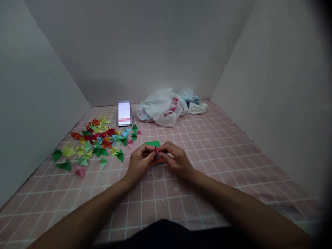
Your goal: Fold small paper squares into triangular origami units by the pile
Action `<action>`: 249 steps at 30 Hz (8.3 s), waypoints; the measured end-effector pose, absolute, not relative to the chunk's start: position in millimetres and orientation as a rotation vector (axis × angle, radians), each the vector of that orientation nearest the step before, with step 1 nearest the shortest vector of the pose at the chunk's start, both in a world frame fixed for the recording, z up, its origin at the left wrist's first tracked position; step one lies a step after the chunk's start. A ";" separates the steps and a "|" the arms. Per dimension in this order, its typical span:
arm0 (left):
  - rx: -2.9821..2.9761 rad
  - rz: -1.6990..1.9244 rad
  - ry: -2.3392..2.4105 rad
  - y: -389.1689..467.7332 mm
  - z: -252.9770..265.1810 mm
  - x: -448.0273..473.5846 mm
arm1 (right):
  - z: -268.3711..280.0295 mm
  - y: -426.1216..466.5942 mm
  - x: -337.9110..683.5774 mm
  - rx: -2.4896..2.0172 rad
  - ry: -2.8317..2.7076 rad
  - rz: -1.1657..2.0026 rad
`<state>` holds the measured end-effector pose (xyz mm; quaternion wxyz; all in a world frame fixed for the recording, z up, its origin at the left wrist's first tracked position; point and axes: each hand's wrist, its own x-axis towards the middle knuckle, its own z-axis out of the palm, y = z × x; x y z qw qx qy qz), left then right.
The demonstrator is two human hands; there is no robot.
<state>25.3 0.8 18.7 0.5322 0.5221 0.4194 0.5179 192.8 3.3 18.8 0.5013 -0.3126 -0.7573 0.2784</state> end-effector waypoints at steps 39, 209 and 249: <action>1.742 1.165 0.964 1.3 16.9 18.0 | 20.8 0.4 194.8 -0.847 -1.591 1.069; 1.143 0.965 0.855 5.1 19.6 20.9 | 16.6 -0.6 193.2 -0.890 -1.257 1.634; 1.144 0.942 0.854 -0.6 19.4 25.0 | 24.3 -2.7 189.3 -0.962 -1.185 1.544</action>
